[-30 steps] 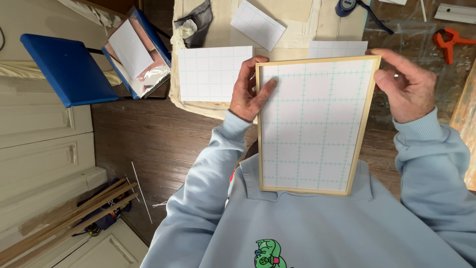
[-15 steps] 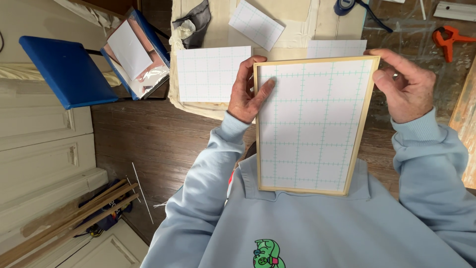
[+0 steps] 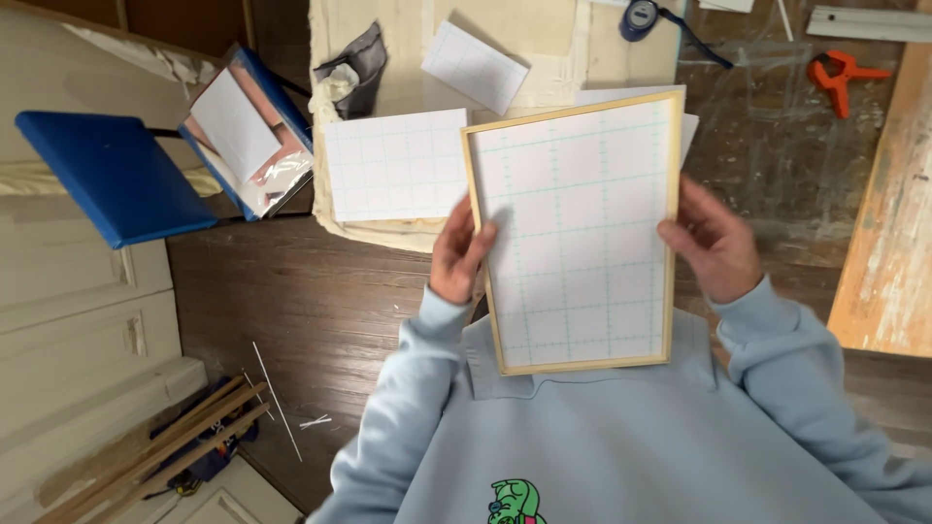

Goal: Organizing and stacking wooden frames and grid-patterned papers at a workshop station.

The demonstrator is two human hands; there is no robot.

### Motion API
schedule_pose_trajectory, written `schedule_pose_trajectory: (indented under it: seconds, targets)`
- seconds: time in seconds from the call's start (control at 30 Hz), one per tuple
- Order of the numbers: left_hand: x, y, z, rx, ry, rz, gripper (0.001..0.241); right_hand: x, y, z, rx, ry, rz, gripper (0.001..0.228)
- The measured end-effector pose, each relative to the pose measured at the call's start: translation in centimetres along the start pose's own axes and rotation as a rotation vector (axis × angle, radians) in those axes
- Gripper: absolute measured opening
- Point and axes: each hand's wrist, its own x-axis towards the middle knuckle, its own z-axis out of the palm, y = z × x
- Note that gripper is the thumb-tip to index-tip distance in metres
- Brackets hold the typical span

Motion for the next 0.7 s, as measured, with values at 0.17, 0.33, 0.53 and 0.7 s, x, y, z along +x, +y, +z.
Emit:
schedule_pose_trajectory:
  seconds: [0.17,0.33,0.53,0.7]
  targets:
    - [-4.8,-2.3,0.1,-0.064,0.006,-0.187,0.054,-3.5,3.2,-1.3,-0.011,0.033,0.152,0.063]
    - [-5.7,-3.9,-0.2,-0.148,0.000,-0.261,0.049,-3.3,4.3,-1.5,0.032,0.029,0.238,0.064]
    - [-6.0,-4.8,-2.3,-0.254,0.155,-0.278,0.046,-0.3,5.2,0.1,0.079,-0.032,0.312,0.064]
    - [-7.0,-2.3,-3.2,-0.118,0.326,-0.366,0.050,1.4,3.4,2.0,0.204,-0.218,0.371,0.063]
